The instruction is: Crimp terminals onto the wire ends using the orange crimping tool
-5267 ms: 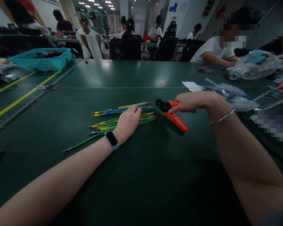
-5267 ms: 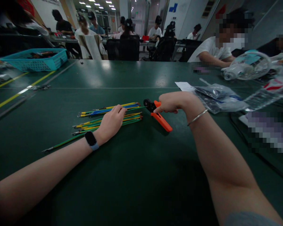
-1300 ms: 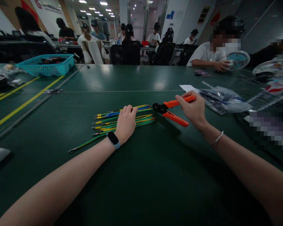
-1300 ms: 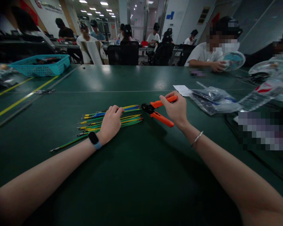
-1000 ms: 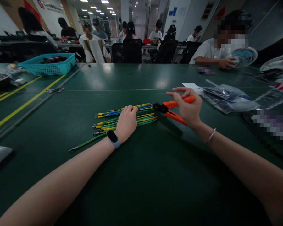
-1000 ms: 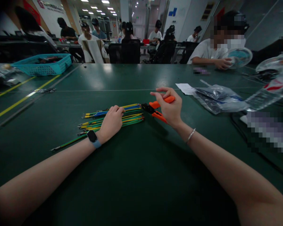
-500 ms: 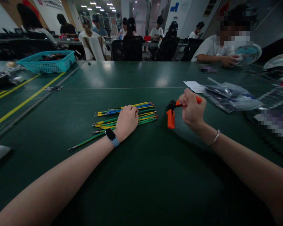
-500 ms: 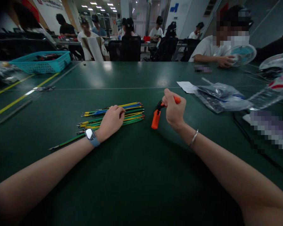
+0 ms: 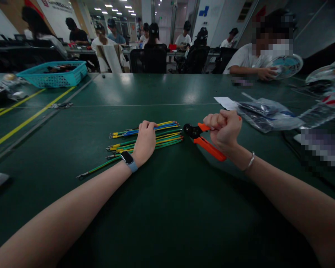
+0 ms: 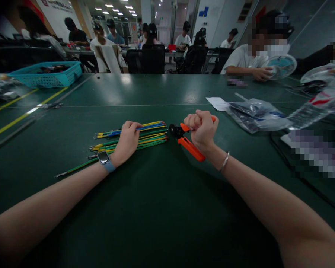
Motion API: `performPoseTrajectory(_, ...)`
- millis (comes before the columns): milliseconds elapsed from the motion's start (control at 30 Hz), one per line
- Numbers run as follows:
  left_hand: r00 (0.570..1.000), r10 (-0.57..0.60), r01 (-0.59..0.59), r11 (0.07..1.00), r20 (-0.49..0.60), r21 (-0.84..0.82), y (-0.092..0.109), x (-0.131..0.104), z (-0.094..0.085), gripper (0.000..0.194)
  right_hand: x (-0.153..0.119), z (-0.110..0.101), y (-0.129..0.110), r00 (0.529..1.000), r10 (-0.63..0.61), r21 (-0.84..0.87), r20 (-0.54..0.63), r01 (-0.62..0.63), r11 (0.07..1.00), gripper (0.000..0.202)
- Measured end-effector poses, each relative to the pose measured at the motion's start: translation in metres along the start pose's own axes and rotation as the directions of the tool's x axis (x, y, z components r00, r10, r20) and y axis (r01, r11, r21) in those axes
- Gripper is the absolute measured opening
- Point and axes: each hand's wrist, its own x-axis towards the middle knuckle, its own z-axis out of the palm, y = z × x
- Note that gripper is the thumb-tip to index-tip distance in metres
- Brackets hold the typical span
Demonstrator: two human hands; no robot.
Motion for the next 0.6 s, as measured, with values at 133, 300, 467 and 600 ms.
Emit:
performPoseTrajectory(133,0.999,-0.025,0.021,0.995,0.037,0.094,0.002,0.000,-0.004,0.027,-0.004,0.007,-0.001,0.998,-0.033,-0.024,0.044,0.034,0.999,0.065)
performPoseTrajectory(300,0.993,-0.032,0.010,0.982,0.115,0.187,0.007,0.002,-0.008,0.033,-0.007,0.005,-0.004,0.998,-0.016,-0.074,0.054,0.020,0.997,0.065)
performPoseTrajectory(467,0.991,0.005,-0.041,0.962,0.134,0.271,0.009,0.001,-0.010,0.036,-0.010,-0.004,-0.003,0.997,-0.054,-0.052,0.053,0.057,0.997,0.061)
performPoseTrajectory(600,0.986,0.039,-0.089,0.946,0.163,0.311,0.014,0.001,-0.012,0.034,-0.012,-0.007,-0.001,0.994,-0.089,-0.094,0.066,0.095,0.991,0.062)
